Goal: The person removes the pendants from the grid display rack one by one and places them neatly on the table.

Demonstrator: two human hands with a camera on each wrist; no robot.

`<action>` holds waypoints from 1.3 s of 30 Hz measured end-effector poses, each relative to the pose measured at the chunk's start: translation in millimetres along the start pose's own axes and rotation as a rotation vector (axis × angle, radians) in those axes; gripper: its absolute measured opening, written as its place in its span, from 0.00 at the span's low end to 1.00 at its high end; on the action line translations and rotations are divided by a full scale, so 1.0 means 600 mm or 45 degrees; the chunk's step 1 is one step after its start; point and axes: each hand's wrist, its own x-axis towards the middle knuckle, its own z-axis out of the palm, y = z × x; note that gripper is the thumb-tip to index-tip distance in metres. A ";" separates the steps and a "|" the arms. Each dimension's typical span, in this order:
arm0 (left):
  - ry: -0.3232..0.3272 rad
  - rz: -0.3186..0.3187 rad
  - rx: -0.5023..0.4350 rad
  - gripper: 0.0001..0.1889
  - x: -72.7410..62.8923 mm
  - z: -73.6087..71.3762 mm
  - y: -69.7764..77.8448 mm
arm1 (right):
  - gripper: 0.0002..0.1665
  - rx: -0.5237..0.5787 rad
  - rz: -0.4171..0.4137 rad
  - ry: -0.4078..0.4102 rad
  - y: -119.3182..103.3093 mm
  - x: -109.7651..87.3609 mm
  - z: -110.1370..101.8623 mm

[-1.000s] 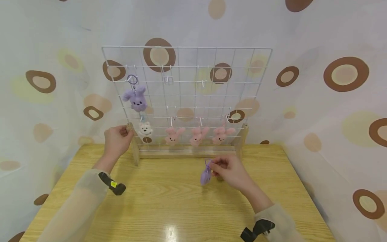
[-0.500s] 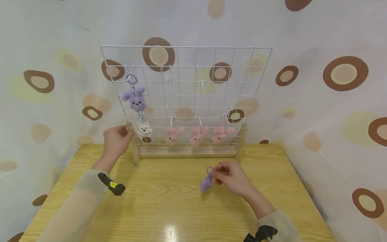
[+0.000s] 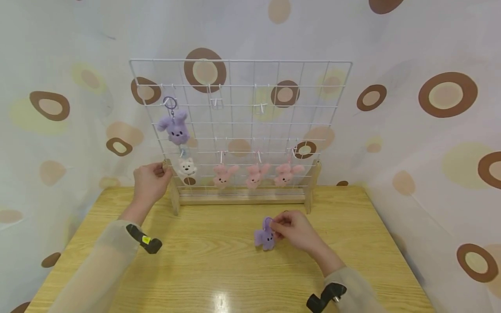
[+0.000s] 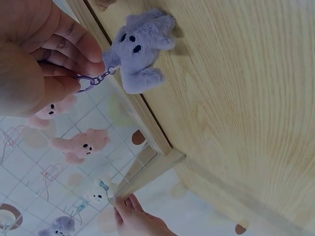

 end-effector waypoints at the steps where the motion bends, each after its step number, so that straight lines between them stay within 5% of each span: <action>1: -0.002 -0.002 -0.003 0.12 0.000 0.000 0.000 | 0.12 -0.001 0.012 0.006 0.002 0.004 0.001; 11: 0.006 0.013 0.003 0.12 0.001 0.001 0.000 | 0.10 -0.087 0.030 0.039 0.013 0.046 -0.004; 27: 0.023 0.019 0.001 0.12 0.004 0.000 -0.002 | 0.05 -0.391 -0.121 0.017 0.036 0.099 -0.021; 39: 0.023 0.018 0.035 0.13 0.004 0.004 -0.009 | 0.03 -0.421 -0.118 0.014 0.052 0.122 -0.020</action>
